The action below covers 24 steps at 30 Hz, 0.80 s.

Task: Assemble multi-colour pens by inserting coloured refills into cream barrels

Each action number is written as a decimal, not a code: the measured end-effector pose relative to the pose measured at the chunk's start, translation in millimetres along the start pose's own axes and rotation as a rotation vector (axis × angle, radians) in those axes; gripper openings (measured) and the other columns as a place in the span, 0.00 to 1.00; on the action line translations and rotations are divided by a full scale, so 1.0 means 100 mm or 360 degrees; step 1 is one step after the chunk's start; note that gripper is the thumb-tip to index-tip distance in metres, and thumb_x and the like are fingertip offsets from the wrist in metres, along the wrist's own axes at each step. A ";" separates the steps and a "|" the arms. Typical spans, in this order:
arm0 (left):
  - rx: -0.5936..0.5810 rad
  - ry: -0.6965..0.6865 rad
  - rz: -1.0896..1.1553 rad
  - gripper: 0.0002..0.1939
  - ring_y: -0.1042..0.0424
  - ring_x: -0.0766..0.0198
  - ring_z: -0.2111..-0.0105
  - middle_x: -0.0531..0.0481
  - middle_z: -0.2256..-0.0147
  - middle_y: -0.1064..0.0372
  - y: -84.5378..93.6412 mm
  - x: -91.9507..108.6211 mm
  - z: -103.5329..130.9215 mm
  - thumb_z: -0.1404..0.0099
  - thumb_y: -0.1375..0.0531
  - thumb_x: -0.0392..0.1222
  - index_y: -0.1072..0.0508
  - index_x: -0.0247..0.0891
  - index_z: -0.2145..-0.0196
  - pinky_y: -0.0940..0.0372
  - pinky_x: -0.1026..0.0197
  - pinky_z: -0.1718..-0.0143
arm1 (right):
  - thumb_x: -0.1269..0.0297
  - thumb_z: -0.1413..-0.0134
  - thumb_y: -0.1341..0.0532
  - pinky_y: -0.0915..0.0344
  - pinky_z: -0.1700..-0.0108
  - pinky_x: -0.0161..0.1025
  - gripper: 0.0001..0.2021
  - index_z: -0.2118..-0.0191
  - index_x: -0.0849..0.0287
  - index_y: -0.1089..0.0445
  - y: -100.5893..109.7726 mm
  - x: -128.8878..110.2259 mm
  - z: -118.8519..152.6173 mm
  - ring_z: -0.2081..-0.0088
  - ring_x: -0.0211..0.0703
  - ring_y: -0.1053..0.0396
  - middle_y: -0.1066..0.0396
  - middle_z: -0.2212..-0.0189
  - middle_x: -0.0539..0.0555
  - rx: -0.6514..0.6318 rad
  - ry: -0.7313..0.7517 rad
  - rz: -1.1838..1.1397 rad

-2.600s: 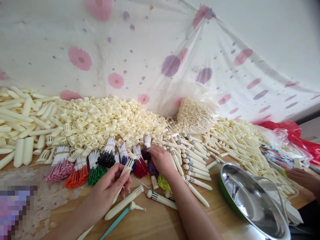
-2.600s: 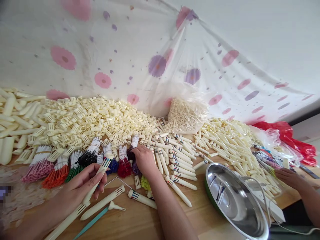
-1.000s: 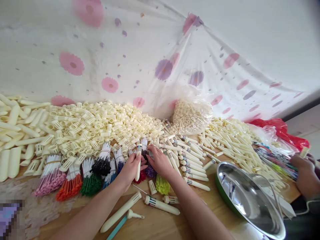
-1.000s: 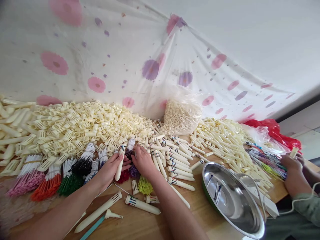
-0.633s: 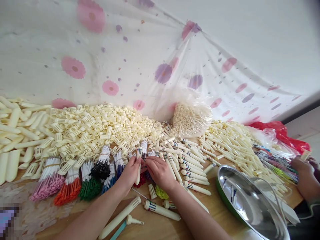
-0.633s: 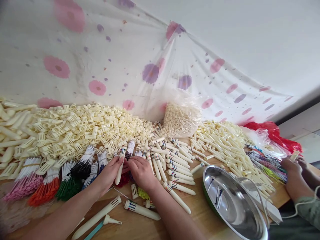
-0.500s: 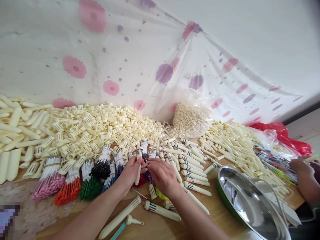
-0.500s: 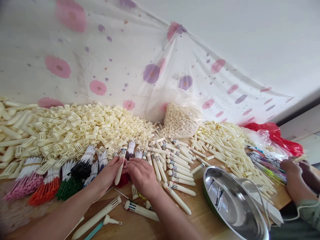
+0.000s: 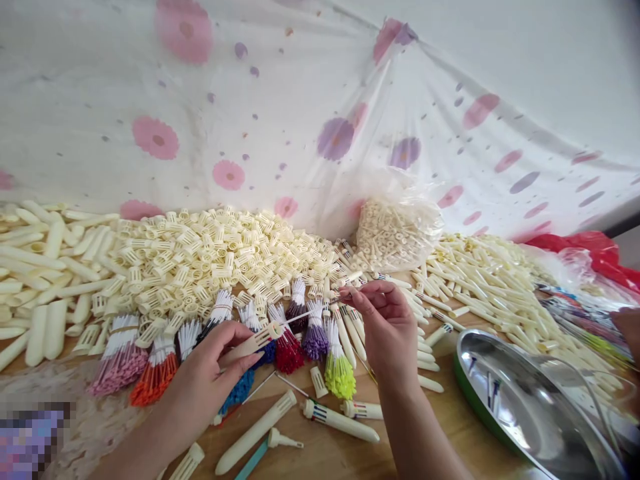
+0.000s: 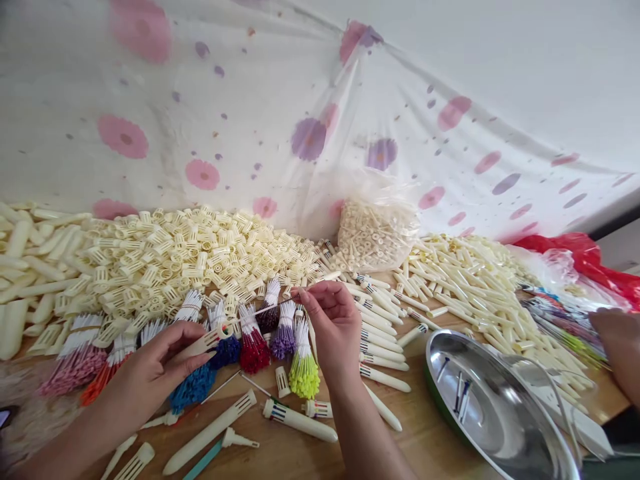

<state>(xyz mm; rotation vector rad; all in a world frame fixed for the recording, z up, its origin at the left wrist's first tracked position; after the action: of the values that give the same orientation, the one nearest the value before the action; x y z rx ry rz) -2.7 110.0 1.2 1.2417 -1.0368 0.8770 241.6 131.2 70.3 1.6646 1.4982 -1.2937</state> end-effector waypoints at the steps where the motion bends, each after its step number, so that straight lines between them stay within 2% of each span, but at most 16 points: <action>1: 0.0004 -0.0016 -0.0024 0.06 0.31 0.59 0.64 0.52 0.68 0.30 0.01 0.00 0.01 0.43 0.39 0.46 0.31 0.44 0.69 0.36 0.65 0.68 | 0.66 0.55 0.34 0.28 0.65 0.38 0.07 0.70 0.57 0.34 -0.02 0.01 0.01 0.69 0.40 0.25 0.24 0.74 0.49 -0.0014 -0.0008 -0.0002; 9: -0.0026 -0.0025 -0.0188 0.05 0.32 0.57 0.62 0.51 0.66 0.31 -0.02 -0.05 0.05 0.41 0.41 0.44 0.33 0.45 0.66 0.38 0.64 0.66 | 0.66 0.55 0.33 0.28 0.64 0.34 0.06 0.71 0.57 0.32 -0.20 0.09 0.10 0.68 0.38 0.25 0.24 0.74 0.49 -0.0173 -0.0127 -0.0067; 20: -0.0018 -0.0057 -0.0323 0.04 0.31 0.59 0.66 0.52 0.68 0.32 -0.02 0.01 0.03 0.40 0.42 0.44 0.34 0.44 0.67 0.37 0.64 0.67 | 0.65 0.55 0.33 0.29 0.66 0.32 0.07 0.71 0.58 0.32 -0.33 0.06 0.23 0.69 0.38 0.25 0.24 0.74 0.49 -0.0189 -0.0166 -0.0102; 24: -0.0023 -0.0091 -0.0381 0.04 0.31 0.60 0.65 0.53 0.67 0.32 -0.03 0.02 0.05 0.40 0.43 0.44 0.34 0.44 0.66 0.37 0.64 0.67 | 0.66 0.55 0.33 0.29 0.65 0.33 0.07 0.71 0.58 0.32 -0.40 0.16 0.28 0.68 0.38 0.25 0.24 0.73 0.50 -0.0229 -0.0311 -0.0119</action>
<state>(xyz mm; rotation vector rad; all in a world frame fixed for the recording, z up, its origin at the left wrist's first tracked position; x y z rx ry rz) -0.4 104.6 2.2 1.3533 -0.9152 0.6518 193.8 122.3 52.8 1.3627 1.5093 -1.3135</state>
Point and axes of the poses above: each hand's wrist, its own z-axis away from the middle knuckle, its own y-axis out of the back of the hand, x = y × z, the point moved 9 cm from there along -z, towards the middle knuckle
